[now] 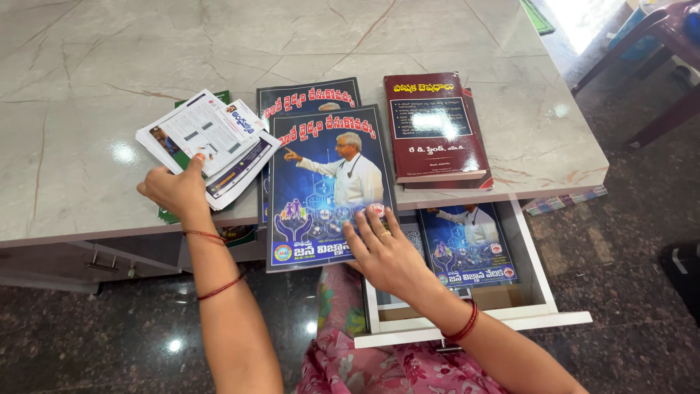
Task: The person sits on the floor and organizes books and pamphlets on a low table. They pick up items, flip through pages, and place them into an open drawer beneath the table, repeating the process for multiple items.
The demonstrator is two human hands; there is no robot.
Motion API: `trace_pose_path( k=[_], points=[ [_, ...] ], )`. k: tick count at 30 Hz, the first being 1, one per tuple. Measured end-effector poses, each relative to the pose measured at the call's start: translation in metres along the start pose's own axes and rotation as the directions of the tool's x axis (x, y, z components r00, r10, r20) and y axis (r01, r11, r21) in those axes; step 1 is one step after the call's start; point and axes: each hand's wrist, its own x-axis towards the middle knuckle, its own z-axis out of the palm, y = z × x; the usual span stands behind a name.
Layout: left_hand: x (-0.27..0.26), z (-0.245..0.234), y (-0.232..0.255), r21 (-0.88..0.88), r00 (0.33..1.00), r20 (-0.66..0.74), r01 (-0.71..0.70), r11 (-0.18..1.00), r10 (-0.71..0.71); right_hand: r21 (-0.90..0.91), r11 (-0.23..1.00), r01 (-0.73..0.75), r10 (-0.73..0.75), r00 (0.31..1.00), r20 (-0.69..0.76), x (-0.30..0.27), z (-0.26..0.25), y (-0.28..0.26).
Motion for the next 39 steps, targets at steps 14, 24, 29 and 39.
trace_pose_path(
  k=[14, 24, 29, 39],
  points=[
    [-0.19, -0.084, 0.0, -0.482, 0.545, 0.838, 0.726, 0.491, 0.017, 0.117, 0.991, 0.065, -0.035, 0.97, -0.239, -0.029, -0.034, 0.004],
    [-0.27, -0.119, 0.02, -0.504, 0.581, 0.814, 0.705, 0.499, 0.0, 0.598, 0.762, -0.248, 0.49, 0.825, -0.283, -0.096, -0.051, -0.003],
    [-0.299, -0.166, -0.003, -0.278, 0.427, 0.89, 0.786, 0.553, -0.159, 0.66, -0.618, -0.427, 0.425, 0.525, 0.737, -0.136, -0.047, 0.006],
    [-0.392, -0.162, -0.037, -0.213, 0.276, 0.961, 0.78, 0.589, -0.019, 0.271, -0.86, -0.432, 0.125, 0.336, 0.933, -0.213, -0.102, 0.013]
  ],
)
